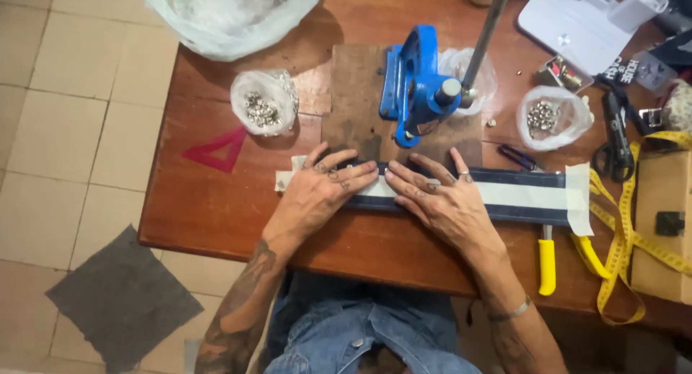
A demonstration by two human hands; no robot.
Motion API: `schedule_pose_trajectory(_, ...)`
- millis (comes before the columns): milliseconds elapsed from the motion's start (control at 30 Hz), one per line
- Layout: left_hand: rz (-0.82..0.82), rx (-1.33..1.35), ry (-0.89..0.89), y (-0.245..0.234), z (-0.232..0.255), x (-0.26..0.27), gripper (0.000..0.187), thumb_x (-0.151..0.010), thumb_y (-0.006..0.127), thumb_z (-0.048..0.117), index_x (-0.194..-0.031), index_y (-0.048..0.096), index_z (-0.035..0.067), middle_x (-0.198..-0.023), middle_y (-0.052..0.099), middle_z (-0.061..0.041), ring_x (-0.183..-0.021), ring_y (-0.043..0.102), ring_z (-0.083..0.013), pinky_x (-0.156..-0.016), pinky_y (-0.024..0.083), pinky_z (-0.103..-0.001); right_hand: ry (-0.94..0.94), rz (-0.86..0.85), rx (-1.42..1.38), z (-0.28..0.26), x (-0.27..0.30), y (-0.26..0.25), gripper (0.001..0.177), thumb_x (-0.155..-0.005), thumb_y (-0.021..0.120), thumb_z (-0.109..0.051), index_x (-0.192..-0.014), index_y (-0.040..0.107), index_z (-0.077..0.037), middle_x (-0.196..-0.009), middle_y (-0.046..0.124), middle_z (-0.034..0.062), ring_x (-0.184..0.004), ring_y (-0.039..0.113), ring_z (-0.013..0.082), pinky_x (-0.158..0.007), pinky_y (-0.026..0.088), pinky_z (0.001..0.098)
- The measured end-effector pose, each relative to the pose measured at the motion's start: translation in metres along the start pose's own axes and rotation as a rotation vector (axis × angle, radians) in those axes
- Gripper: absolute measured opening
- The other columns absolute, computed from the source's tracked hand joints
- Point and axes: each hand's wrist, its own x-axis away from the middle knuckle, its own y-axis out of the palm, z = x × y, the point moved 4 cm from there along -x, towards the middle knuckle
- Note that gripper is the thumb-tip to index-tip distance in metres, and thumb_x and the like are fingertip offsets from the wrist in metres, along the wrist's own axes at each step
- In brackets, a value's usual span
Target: The person uses a blue hand press to attach metal rivets to a black and white fabric belt. They repeatedly position the belt under the press, insert rivets, and pull the lever to secure them in place.
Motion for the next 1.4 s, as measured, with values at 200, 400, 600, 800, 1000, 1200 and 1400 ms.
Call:
schedule_pose_trajectory(200,-0.029,0.041,0.021,0.002,-0.010,0.003,0.032,-0.126,0.068,0.036,-0.153,0.083,0.041,-0.169,0.079,0.020,-0.165,0.064,-0.0179,-0.147,0.033,-0.066,-0.015,0.012,-0.077,0.014,0.011,0.008,0.043,-0.124,0.071,-0.046,-0.166,0.079,-0.039,-0.171,0.080,-0.0087,-0.163,0.070,0.0233,-0.141,0.035,0.0704)
schedule_pose_trajectory(400,0.016,0.092,0.004,0.003,-0.015,0.005,0.032,-0.127,0.067,0.038,-0.155,0.082,0.044,-0.168,0.079,0.022,-0.163,0.067,-0.0118,-0.150,0.031,-0.059,-0.023,0.018,-0.112,0.015,0.012,0.007,0.040,-0.125,0.070,-0.046,-0.162,0.082,-0.038,-0.169,0.081,-0.0071,-0.163,0.071,0.0228,-0.145,0.031,0.0681)
schedule_pose_trajectory(600,0.067,-0.069,-0.020,-0.006,-0.006,0.012,0.034,-0.127,0.068,0.037,-0.157,0.080,0.047,-0.169,0.078,0.021,-0.159,0.068,-0.0134,-0.146,0.039,-0.061,-0.032,0.024,-0.068,0.004,-0.001,0.000,0.047,-0.126,0.067,-0.048,-0.170,0.077,-0.038,-0.174,0.077,-0.0063,-0.162,0.070,0.0264,-0.142,0.035,0.0729)
schedule_pose_trajectory(800,0.053,0.088,-0.026,-0.002,-0.009,0.016,0.033,-0.128,0.065,0.034,-0.155,0.083,0.040,-0.166,0.081,0.016,-0.162,0.069,-0.0180,-0.149,0.038,-0.057,-0.017,0.009,-0.090,0.006,0.004,0.000,0.044,-0.124,0.071,-0.042,-0.167,0.079,-0.037,-0.172,0.079,-0.0076,-0.164,0.069,0.0266,-0.146,0.030,0.0697)
schedule_pose_trajectory(1000,0.234,0.197,-0.354,-0.077,-0.017,0.034,0.042,-0.124,0.075,0.022,-0.165,0.080,0.028,-0.167,0.083,0.004,-0.158,0.075,-0.0254,-0.149,0.039,-0.054,0.141,0.046,-0.197,0.034,0.033,-0.027,0.045,-0.120,0.076,-0.034,-0.164,0.081,-0.025,-0.172,0.079,0.0056,-0.163,0.071,0.0355,-0.149,0.033,0.0645)
schedule_pose_trajectory(1200,0.233,0.181,-0.450,-0.105,-0.010,0.050,0.048,-0.116,0.090,0.012,-0.162,0.078,0.017,-0.169,0.080,-0.011,-0.161,0.076,-0.0355,-0.147,0.050,-0.065,0.228,0.029,0.001,0.021,0.046,-0.062,0.039,-0.117,0.092,-0.009,-0.155,0.085,-0.008,-0.169,0.082,0.0139,-0.155,0.079,0.0380,-0.144,0.052,0.0702)
schedule_pose_trajectory(1400,0.194,0.029,-0.237,-0.085,0.033,0.015,0.035,-0.116,0.093,0.013,-0.150,0.087,0.012,-0.156,0.087,-0.009,-0.143,0.082,-0.0348,-0.136,0.054,-0.066,0.237,-0.044,-0.038,0.002,0.052,-0.047,0.050,-0.113,0.091,-0.020,-0.161,0.079,-0.012,-0.172,0.079,0.0128,-0.161,0.074,0.0358,-0.148,0.044,0.0756)
